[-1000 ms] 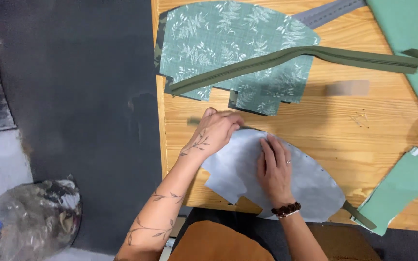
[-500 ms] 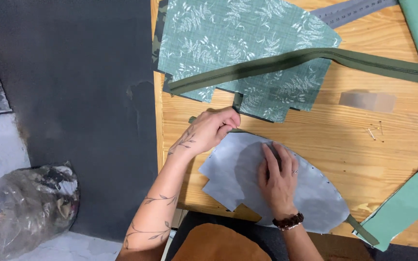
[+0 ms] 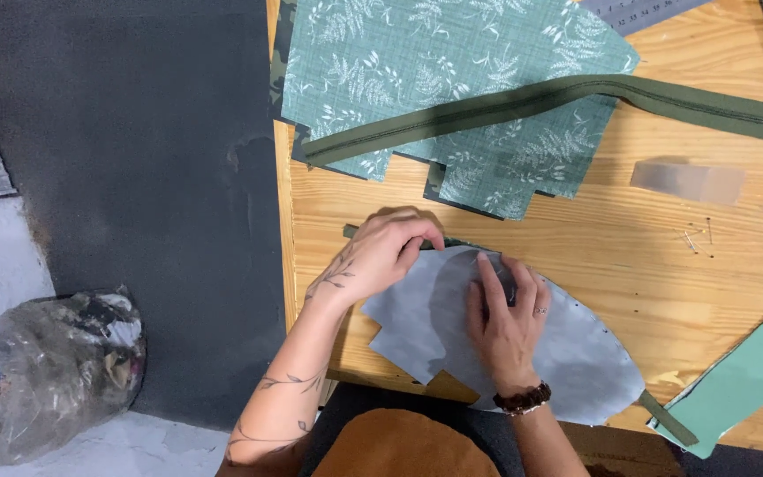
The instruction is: The person pins a green fabric strip to the edge of a light-colored fabric piece on a wooden table. They smooth the fabric, pick up pins, and secure the layers together before lifting the pinned assembly.
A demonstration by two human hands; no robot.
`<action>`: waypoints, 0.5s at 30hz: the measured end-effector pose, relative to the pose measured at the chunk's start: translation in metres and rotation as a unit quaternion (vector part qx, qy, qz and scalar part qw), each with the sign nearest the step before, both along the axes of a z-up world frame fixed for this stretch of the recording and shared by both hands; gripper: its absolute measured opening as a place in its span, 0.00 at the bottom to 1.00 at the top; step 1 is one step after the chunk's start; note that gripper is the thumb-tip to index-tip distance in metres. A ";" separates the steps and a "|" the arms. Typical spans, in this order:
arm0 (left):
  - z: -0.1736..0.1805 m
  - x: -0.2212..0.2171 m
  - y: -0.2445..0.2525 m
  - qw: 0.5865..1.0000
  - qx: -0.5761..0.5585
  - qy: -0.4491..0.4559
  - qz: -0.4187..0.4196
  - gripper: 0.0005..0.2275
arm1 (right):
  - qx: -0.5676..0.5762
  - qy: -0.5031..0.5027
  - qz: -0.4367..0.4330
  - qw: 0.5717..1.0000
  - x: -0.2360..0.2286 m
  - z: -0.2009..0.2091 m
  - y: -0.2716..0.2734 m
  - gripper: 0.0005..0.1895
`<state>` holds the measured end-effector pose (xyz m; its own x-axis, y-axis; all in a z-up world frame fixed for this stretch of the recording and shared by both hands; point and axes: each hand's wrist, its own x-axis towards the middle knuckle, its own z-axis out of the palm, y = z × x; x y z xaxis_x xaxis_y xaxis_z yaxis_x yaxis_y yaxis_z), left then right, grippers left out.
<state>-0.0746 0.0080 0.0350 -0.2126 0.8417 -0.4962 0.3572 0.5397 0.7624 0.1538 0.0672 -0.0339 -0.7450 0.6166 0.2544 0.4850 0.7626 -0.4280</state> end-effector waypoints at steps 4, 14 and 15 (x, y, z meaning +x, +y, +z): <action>-0.014 0.005 -0.006 1.000 -0.002 0.015 0.019 0.11 | -0.003 -0.005 -0.003 1.000 0.002 -0.002 -0.002 0.19; 0.000 0.008 0.004 0.999 -0.037 0.015 0.019 0.11 | -0.011 -0.012 -0.007 1.000 -0.006 0.006 0.006 0.20; 0.004 0.008 0.006 0.999 -0.033 0.015 0.009 0.11 | -0.019 -0.014 -0.012 1.000 -0.008 0.008 0.007 0.20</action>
